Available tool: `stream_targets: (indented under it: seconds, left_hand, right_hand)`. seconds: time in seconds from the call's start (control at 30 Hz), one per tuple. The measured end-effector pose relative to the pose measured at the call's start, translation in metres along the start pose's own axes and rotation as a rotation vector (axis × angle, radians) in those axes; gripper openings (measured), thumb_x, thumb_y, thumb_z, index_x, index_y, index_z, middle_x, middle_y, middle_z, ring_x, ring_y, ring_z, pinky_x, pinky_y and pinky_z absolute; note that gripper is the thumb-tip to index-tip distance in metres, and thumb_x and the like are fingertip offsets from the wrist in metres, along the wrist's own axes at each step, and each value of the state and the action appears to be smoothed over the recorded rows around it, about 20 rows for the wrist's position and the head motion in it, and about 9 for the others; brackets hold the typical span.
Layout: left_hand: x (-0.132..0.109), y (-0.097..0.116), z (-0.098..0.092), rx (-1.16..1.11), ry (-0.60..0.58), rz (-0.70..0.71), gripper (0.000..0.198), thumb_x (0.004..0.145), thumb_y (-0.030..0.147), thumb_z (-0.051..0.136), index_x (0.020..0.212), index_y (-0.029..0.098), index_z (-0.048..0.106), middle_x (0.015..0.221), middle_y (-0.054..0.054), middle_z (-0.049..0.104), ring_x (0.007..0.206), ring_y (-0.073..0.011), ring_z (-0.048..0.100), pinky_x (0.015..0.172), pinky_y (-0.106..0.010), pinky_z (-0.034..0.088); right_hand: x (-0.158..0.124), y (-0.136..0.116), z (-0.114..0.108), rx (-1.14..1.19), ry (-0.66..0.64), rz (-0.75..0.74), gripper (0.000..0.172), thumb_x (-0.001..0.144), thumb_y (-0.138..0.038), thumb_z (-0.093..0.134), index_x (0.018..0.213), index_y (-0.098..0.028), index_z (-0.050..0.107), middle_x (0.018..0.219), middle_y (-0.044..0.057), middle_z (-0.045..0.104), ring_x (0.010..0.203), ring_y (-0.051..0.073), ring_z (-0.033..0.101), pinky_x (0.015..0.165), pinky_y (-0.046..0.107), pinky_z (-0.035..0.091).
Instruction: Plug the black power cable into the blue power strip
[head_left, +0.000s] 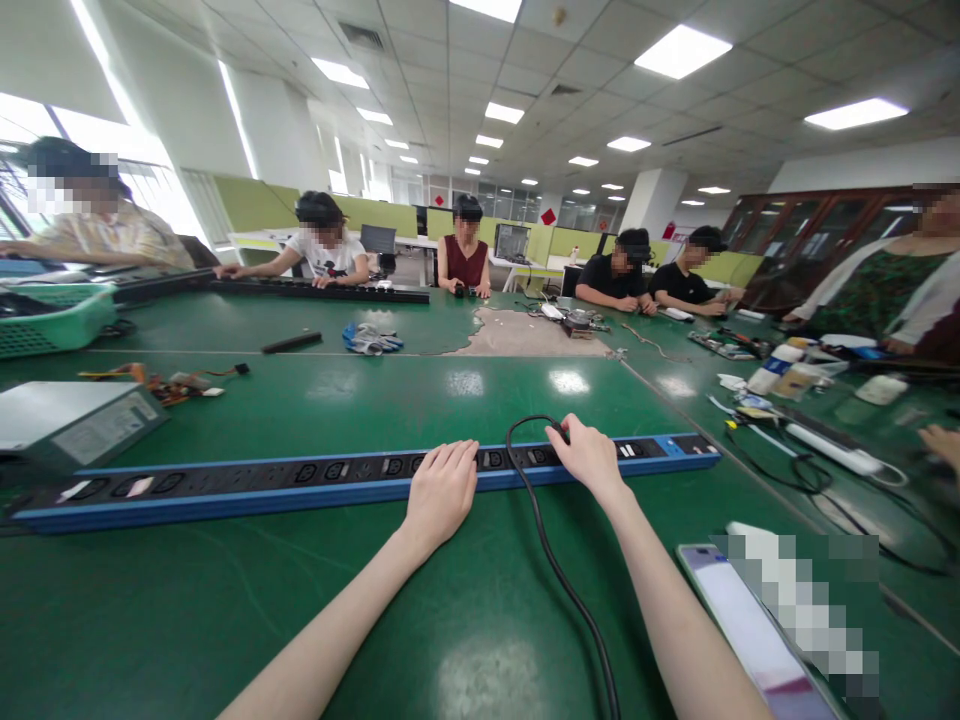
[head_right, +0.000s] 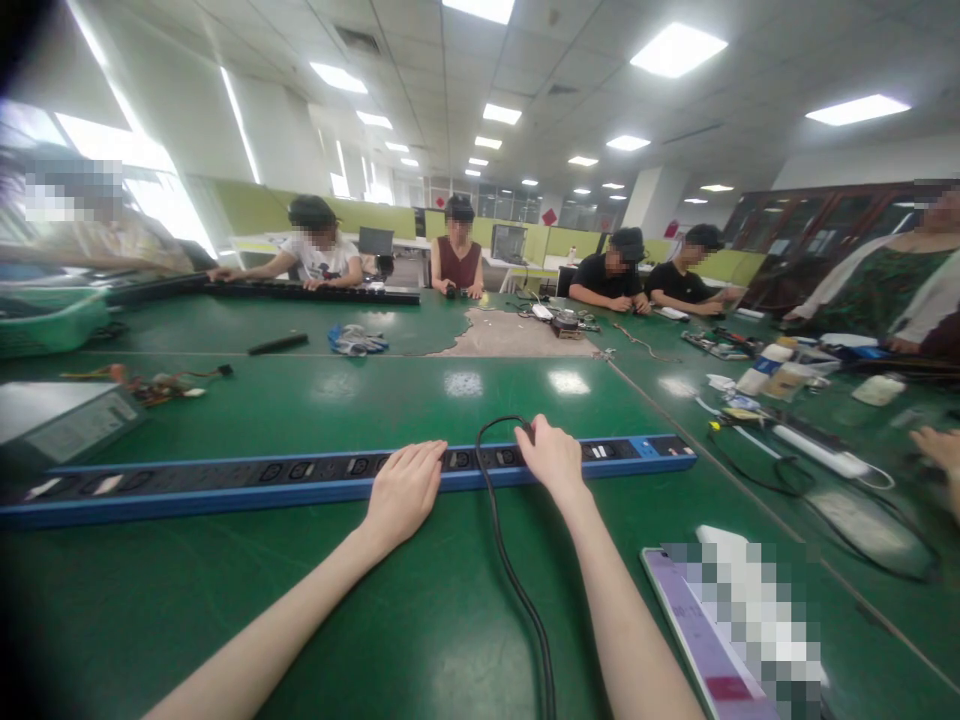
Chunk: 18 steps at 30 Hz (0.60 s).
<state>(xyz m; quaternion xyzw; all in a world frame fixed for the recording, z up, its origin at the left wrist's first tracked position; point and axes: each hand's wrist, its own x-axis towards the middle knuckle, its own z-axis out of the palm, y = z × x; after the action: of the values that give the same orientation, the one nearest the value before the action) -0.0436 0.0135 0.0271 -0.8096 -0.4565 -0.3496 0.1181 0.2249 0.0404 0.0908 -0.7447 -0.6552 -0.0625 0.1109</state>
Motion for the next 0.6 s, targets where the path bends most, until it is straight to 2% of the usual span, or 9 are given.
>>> stream_targets:
  seconds: [0.13,0.3,0.43,0.5,0.6]
  left_hand:
    - [0.000,0.001,0.000,0.003,-0.005,-0.001,0.042,0.101,0.022,0.041,0.138,0.020,0.060,0.136,-0.010,0.065,0.126,-0.0262,0.059,0.112,-0.047,0.041]
    - [0.000,0.002,0.001,-0.005,0.000,0.009,0.042,0.101,0.022,0.042,0.139,0.021,0.059,0.136,-0.010,0.065,0.126,-0.0268,0.059,0.112,-0.048,0.042]
    - [0.001,0.003,0.001,-0.008,0.004,0.012,0.042,0.101,0.022,0.041,0.139,0.021,0.059,0.136,-0.011,0.065,0.126,-0.0273,0.059,0.112,-0.049,0.042]
    - [0.001,0.004,0.001,-0.005,-0.003,0.006,0.042,0.101,0.022,0.040,0.138,0.020,0.059,0.136,-0.011,0.065,0.126,-0.0271,0.059,0.113,-0.048,0.041]
    - [0.001,0.006,0.002,-0.003,-0.009,0.000,0.041,0.101,0.022,0.041,0.138,0.020,0.060,0.136,-0.011,0.065,0.126,-0.0268,0.059,0.114,-0.048,0.040]
  right_hand:
    - [0.001,0.005,0.000,0.027,-0.030,-0.032,0.049,0.102,-0.060,0.033,0.112,-0.020,0.060,0.093,0.012,0.073,0.091,0.026,0.070,0.077,0.031,0.041]
    - [0.009,0.024,-0.006,0.187,-0.082,-0.045,0.056,0.106,-0.054,0.020,0.096,-0.022,0.064,0.097,0.009,0.074,0.092,0.022,0.069,0.074,0.028,0.040]
    - [0.012,0.032,-0.008,0.289,-0.107,-0.075,0.050,0.103,-0.058,0.031,0.098,-0.023,0.065,0.096,0.006,0.074,0.089,0.019,0.069,0.073,0.026,0.042]
    - [0.009,0.025,-0.005,0.216,-0.101,-0.069,0.046,0.100,-0.061,0.039,0.102,-0.022,0.064,0.095,0.007,0.074,0.087,0.021,0.069,0.073,0.027,0.043]
    - [0.001,0.009,0.001,0.019,-0.042,-0.039,0.040,0.101,-0.053,0.042,0.107,-0.018,0.061,0.095,0.012,0.073,0.090,0.026,0.070,0.076,0.031,0.044]
